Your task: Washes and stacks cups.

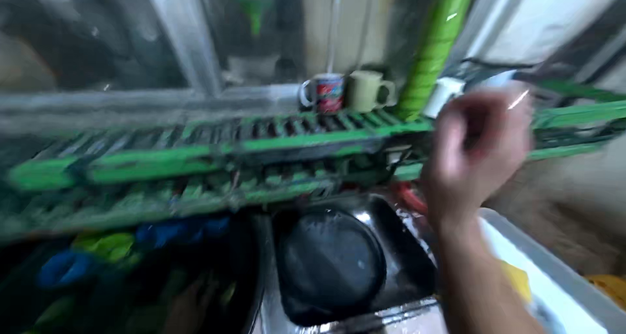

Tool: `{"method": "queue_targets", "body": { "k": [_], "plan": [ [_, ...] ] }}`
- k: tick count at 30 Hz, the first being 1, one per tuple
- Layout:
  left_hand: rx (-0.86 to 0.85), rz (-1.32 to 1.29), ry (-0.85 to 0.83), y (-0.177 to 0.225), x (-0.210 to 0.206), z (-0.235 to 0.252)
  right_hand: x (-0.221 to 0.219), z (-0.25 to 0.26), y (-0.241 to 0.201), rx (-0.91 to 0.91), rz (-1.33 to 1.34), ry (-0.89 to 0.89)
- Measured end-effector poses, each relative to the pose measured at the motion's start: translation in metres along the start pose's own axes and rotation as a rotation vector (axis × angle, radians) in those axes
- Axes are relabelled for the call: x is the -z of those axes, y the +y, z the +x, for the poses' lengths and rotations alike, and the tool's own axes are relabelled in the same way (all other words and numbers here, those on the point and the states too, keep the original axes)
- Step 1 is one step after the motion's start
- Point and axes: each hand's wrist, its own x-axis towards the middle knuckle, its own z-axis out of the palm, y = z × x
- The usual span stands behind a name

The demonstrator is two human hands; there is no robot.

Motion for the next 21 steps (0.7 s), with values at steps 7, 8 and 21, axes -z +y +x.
{"method": "queue_targets", "body": {
  "k": [7, 8, 21],
  "plan": [
    [0.366, -0.394, 0.002, 0.001, 0.014, 0.039, -0.165, -0.203, -0.197, -0.487, 0.452, -1.496],
    [0.451, -0.591, 0.027, -0.002, 0.01, 0.042, -0.188, -0.211, -0.203, -0.592, 0.468, -1.526],
    [0.221, -0.493, -0.297, -0.023, 0.016, 0.064, -0.282, -0.273, -0.25, -1.283, 0.521, -1.286]
  ]
}}
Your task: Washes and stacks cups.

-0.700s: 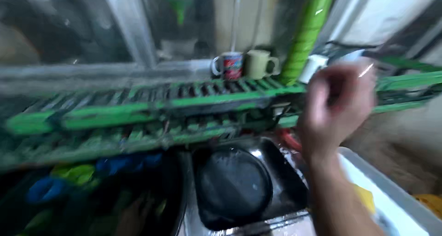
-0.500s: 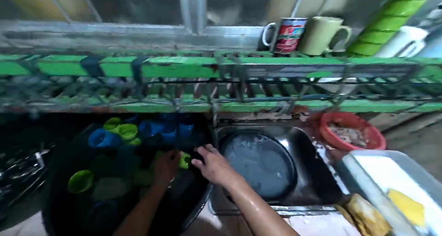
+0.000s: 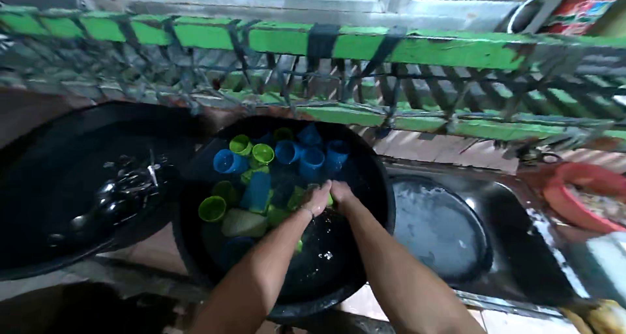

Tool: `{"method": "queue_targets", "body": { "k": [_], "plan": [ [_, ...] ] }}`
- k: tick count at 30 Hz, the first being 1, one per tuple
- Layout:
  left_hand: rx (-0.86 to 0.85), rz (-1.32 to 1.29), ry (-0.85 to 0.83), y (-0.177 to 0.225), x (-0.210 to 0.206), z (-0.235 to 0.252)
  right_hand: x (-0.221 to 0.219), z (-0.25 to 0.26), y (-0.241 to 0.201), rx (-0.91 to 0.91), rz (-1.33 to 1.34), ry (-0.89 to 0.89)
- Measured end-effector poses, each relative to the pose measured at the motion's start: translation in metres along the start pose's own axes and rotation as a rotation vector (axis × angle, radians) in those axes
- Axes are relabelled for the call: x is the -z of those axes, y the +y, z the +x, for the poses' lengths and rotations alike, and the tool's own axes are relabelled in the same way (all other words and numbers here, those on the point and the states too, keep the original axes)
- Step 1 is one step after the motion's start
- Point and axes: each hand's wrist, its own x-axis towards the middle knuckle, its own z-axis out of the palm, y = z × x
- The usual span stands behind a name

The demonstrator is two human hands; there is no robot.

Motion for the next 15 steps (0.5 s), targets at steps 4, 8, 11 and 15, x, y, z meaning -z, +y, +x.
{"method": "queue_targets", "body": {
  "k": [4, 8, 11, 15],
  "plan": [
    [0.203, -0.591, 0.055, 0.003, 0.022, -0.001, -0.025, -0.031, 0.0, 0.406, 0.031, 0.379],
    [0.148, -0.327, 0.174, 0.017, 0.029, -0.016, -0.027, -0.041, -0.005, 0.558, -0.009, 0.384],
    [-0.103, 0.109, 0.18, 0.011, 0.029, -0.029, -0.021, -0.038, -0.005, 0.232, 0.157, 0.385],
    [-0.335, 0.331, 0.115, -0.034, 0.044, 0.009, 0.006, -0.04, 0.004, -0.001, 0.18, 0.46]
  ]
}}
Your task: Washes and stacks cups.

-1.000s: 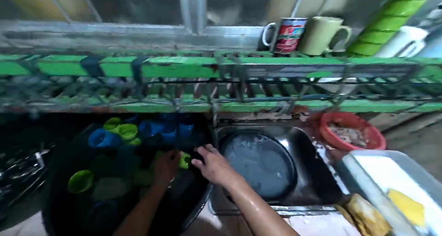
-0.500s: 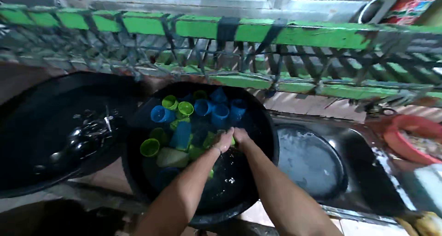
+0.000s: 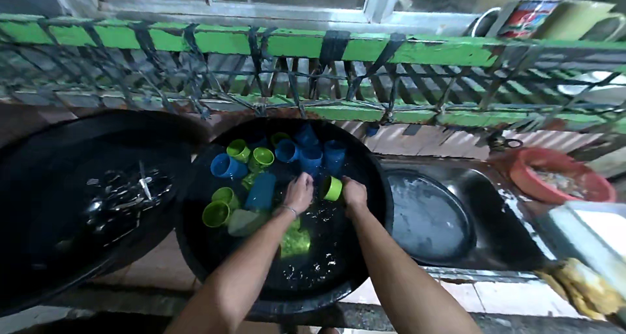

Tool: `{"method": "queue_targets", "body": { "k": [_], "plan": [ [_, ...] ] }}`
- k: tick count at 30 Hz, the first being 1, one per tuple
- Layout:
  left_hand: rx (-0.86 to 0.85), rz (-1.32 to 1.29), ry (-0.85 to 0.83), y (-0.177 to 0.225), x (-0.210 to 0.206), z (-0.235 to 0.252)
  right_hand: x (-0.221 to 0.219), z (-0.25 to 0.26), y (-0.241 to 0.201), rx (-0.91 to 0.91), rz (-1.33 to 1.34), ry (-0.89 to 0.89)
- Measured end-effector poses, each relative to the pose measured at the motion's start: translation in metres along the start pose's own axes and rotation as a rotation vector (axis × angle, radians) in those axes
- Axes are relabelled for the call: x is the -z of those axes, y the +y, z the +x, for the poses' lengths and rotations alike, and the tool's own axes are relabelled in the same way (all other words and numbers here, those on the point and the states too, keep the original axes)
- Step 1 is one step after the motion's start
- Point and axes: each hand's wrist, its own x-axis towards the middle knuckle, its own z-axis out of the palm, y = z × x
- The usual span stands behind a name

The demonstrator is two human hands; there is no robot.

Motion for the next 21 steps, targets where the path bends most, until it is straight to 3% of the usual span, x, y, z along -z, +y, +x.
{"method": "queue_targets", "body": {
  "k": [3, 5, 8, 11, 14, 16, 19, 21],
  "plan": [
    [-0.004, 0.347, -0.341, -0.019, 0.002, 0.024, 0.014, -0.011, 0.002, -0.027, 0.049, 0.034],
    [0.018, 0.515, -0.47, -0.016, 0.005, 0.034, 0.016, -0.021, 0.003, -0.014, 0.06, 0.04],
    [0.007, 0.668, -0.532, -0.009, 0.003, 0.035, 0.022, -0.032, 0.009, 0.002, 0.061, 0.019],
    [-0.26, 0.801, -0.466, -0.005, -0.004, 0.023, 0.023, -0.036, 0.013, 0.032, 0.142, 0.012],
    [-0.398, 0.95, -0.572, 0.007, -0.008, 0.008, 0.024, -0.04, 0.015, 0.07, 0.287, 0.026],
    [-0.265, 0.965, -0.602, 0.008, -0.006, 0.003, 0.024, -0.046, 0.015, 0.086, 0.374, 0.024],
    [0.054, 0.794, -0.644, 0.003, 0.006, 0.007, 0.021, -0.048, 0.018, 0.065, 0.509, -0.012],
    [0.159, 0.673, -0.687, -0.005, 0.01, 0.005, 0.021, -0.049, 0.021, 0.049, 0.547, -0.038]
  ]
}}
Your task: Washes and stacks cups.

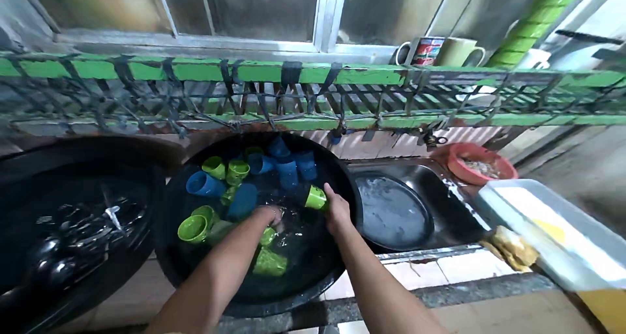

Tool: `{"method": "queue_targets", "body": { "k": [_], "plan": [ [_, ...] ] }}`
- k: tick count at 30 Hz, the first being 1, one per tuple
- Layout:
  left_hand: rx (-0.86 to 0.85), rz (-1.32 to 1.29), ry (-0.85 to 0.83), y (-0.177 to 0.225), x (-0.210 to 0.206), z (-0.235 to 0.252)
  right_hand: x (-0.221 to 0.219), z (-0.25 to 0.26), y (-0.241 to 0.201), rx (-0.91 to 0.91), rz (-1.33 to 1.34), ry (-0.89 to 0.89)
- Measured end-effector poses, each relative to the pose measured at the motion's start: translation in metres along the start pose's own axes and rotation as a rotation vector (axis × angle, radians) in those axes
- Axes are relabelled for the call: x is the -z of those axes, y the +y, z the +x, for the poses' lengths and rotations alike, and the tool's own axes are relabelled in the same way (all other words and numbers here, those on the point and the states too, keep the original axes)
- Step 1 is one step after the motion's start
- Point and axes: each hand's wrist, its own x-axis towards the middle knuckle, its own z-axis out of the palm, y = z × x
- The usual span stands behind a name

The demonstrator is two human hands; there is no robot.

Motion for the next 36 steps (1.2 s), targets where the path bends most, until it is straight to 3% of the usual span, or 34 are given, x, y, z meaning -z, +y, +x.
{"method": "queue_targets", "body": {
  "k": [4, 7, 10, 15, 18, 21, 24, 26, 28, 31, 34, 36],
  "plan": [
    [-0.095, -0.245, 0.176, -0.014, -0.022, 0.012, 0.001, -0.014, 0.0, 0.063, -0.09, 0.022],
    [-0.087, -0.772, 0.458, -0.011, -0.022, -0.003, 0.006, -0.019, -0.009, 0.324, -0.372, 0.066],
    [-0.11, -1.396, 0.614, 0.007, -0.011, -0.042, 0.003, -0.026, -0.03, 0.61, -0.516, 0.038],
    [-0.022, -2.071, 0.61, 0.041, -0.001, -0.065, -0.02, -0.033, -0.064, 0.949, -0.521, -0.059],
    [-0.088, -2.351, 0.618, 0.061, 0.005, -0.075, -0.018, -0.041, -0.072, 1.035, -0.555, -0.203],
    [-0.12, -2.408, 0.652, 0.076, 0.012, -0.084, -0.016, -0.047, -0.064, 0.877, -0.463, -0.344],
    [-0.217, -2.171, 0.787, 0.09, 0.008, -0.086, -0.006, -0.042, -0.06, 0.648, -0.238, -0.32],
    [-0.239, -1.879, 0.886, 0.099, 0.003, -0.085, 0.006, -0.04, -0.064, 0.706, -0.207, -0.252],
    [-0.17, -1.69, 0.952, 0.116, 0.007, -0.086, 0.019, -0.04, -0.076, 0.885, -0.235, -0.231],
    [-0.226, -1.825, 0.911, 0.161, 0.032, -0.112, 0.04, -0.033, -0.105, 1.082, -0.167, -0.311],
    [-0.489, -1.942, 0.84, 0.206, 0.054, -0.134, 0.074, -0.023, -0.151, 1.104, -0.093, -0.387],
    [-0.62, -1.868, 0.834, 0.23, 0.063, -0.136, 0.101, -0.017, -0.18, 1.153, -0.125, -0.358]
  ]
}}
